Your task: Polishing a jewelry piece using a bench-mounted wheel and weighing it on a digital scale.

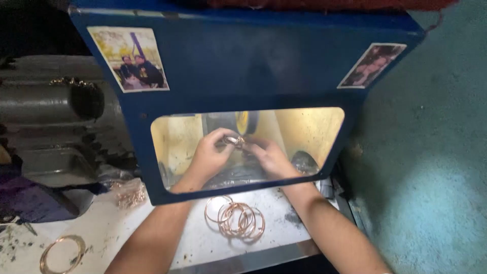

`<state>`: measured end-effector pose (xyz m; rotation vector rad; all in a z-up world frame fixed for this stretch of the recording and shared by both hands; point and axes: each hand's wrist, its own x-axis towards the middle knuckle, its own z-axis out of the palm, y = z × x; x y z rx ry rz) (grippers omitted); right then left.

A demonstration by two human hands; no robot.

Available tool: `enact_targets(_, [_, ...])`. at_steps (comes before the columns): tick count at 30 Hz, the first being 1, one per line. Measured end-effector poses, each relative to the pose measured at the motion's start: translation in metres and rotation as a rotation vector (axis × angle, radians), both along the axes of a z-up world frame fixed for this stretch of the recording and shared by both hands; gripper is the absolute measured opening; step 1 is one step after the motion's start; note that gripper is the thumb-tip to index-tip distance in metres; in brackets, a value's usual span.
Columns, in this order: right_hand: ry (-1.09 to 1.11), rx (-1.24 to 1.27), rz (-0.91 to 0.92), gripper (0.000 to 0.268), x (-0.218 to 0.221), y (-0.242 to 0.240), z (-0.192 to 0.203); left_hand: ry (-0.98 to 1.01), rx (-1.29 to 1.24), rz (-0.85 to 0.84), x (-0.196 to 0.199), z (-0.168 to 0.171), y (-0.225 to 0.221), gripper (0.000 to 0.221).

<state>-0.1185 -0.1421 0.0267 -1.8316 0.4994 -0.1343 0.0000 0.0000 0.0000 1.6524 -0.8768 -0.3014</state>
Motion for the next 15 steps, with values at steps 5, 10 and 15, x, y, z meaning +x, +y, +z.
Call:
enact_targets(5, [0.117, 0.008, -0.065, 0.051, 0.012, 0.017, 0.019, -0.069, -0.114, -0.002, 0.003, 0.011, 0.013, 0.015])
enact_targets(10, [0.16, -0.023, -0.077, 0.055, 0.016, 0.015, 0.026, -0.161, -0.22, 0.077, 0.001, 0.009, 0.004, 0.014])
enact_targets(15, [0.147, 0.158, -0.139, 0.059, 0.015, 0.031, 0.044, -0.39, -0.221, 0.244, -0.007, 0.007, 0.002, 0.013])
